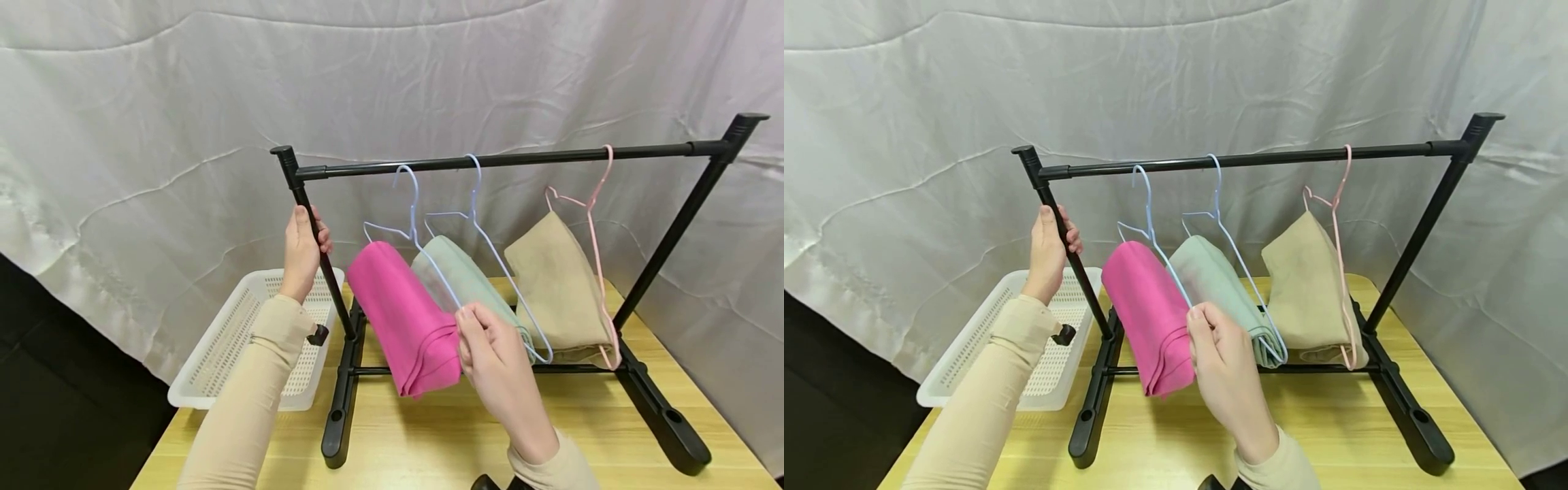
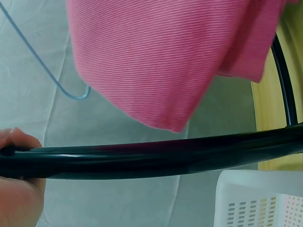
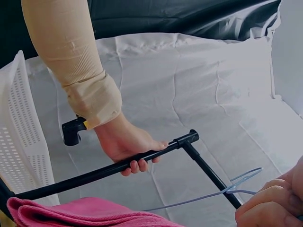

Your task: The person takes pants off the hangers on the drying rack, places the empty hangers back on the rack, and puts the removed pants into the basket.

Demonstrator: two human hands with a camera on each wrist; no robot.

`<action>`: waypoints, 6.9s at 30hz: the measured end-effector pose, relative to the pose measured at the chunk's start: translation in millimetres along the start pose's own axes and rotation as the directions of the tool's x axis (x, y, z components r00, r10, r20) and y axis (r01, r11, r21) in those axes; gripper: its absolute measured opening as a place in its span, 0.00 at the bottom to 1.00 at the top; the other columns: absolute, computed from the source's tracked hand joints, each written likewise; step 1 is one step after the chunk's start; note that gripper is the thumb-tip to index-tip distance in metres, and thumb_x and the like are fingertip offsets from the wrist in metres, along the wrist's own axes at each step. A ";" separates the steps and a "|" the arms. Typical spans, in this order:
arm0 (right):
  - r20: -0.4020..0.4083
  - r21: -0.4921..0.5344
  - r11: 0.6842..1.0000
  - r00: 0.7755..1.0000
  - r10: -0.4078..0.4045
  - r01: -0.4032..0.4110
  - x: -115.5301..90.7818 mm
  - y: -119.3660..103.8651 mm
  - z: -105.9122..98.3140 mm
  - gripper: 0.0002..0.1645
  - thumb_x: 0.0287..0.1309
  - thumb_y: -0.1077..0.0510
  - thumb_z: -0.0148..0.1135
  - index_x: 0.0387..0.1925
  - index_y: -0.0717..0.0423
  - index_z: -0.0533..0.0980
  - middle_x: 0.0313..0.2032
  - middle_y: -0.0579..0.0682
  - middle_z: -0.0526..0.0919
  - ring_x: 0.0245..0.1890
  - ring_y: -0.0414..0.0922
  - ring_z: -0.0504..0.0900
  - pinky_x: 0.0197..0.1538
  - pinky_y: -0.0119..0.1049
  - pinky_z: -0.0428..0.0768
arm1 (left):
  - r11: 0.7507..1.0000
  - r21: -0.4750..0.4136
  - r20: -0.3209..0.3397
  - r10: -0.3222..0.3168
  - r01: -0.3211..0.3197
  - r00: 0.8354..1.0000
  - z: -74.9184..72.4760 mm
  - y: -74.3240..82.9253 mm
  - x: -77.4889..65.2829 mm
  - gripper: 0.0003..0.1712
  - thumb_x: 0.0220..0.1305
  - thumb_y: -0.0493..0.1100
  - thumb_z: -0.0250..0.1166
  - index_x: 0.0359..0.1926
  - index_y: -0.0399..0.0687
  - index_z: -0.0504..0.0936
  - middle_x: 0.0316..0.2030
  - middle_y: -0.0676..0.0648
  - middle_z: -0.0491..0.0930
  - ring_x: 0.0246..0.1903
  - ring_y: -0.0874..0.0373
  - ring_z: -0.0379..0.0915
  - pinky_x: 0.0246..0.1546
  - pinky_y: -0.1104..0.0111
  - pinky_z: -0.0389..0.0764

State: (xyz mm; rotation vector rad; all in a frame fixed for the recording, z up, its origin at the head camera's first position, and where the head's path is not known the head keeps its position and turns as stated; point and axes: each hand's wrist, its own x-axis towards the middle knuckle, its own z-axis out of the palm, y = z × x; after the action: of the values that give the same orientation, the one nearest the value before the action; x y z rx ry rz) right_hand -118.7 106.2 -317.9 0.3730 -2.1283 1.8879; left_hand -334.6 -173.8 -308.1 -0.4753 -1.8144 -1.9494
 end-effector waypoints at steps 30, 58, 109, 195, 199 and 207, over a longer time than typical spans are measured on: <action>0.012 -0.044 0.999 1.000 0.001 0.000 -32.0 10.1 -19.0 0.23 0.87 0.53 0.46 0.30 0.60 0.69 0.15 0.48 0.60 0.11 0.38 0.57 0.11 0.32 0.59 | 0.856 0.479 -0.069 -0.184 0.194 0.981 -18.2 14.5 -46.8 0.33 0.85 0.64 0.47 0.75 0.48 0.63 0.68 0.38 0.74 0.73 0.44 0.69 0.77 0.46 0.66; 0.071 -0.030 0.998 0.996 -0.053 0.055 -47.1 2.8 -23.4 0.19 0.87 0.59 0.45 0.32 0.58 0.70 0.14 0.50 0.58 0.10 0.42 0.57 0.10 0.31 0.59 | 0.848 0.105 0.036 -0.525 0.519 0.850 13.3 -31.6 -172.3 0.53 0.78 0.52 0.66 0.84 0.52 0.39 0.77 0.30 0.57 0.73 0.38 0.68 0.73 0.48 0.73; 0.122 0.091 0.992 0.987 -0.101 0.090 -48.0 11.6 -13.4 0.19 0.86 0.62 0.43 0.32 0.59 0.70 0.15 0.52 0.58 0.10 0.47 0.55 0.09 0.30 0.58 | 0.538 -0.530 0.180 -0.684 0.656 0.707 25.7 -59.7 -198.4 0.23 0.75 0.48 0.66 0.64 0.52 0.69 0.51 0.58 0.86 0.50 0.65 0.84 0.57 0.70 0.83; -0.107 -0.238 0.971 0.994 0.012 -0.038 -28.6 38.7 9.7 0.22 0.86 0.55 0.49 0.28 0.52 0.71 0.16 0.40 0.66 0.16 0.36 0.66 0.23 0.34 0.70 | 0.965 0.171 0.000 -0.200 0.197 0.980 16.7 99.8 -126.4 0.11 0.80 0.47 0.64 0.52 0.45 0.78 0.29 0.54 0.84 0.28 0.61 0.86 0.32 0.67 0.88; -0.119 -0.259 0.965 0.993 0.011 -0.042 -27.6 38.7 10.2 0.22 0.86 0.54 0.49 0.28 0.52 0.72 0.16 0.40 0.66 0.17 0.36 0.66 0.24 0.34 0.69 | 0.970 0.139 0.002 -0.204 0.201 0.979 13.6 107.4 -124.2 0.11 0.80 0.47 0.64 0.54 0.47 0.76 0.31 0.54 0.85 0.29 0.61 0.87 0.34 0.67 0.89; -0.138 -0.268 0.962 0.990 0.012 -0.049 -26.6 38.5 9.2 0.22 0.86 0.53 0.49 0.28 0.53 0.72 0.16 0.40 0.67 0.18 0.37 0.67 0.25 0.36 0.69 | 0.971 0.126 -0.010 -0.203 0.203 0.979 11.4 122.5 -124.2 0.10 0.80 0.44 0.63 0.55 0.48 0.76 0.32 0.54 0.85 0.29 0.62 0.87 0.34 0.68 0.89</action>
State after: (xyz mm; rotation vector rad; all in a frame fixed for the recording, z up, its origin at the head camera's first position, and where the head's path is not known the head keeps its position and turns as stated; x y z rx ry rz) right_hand -108.3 101.9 -364.2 0.1501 -2.2695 1.5574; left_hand -165.0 -158.5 -268.6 -0.2598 -2.0436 -1.9471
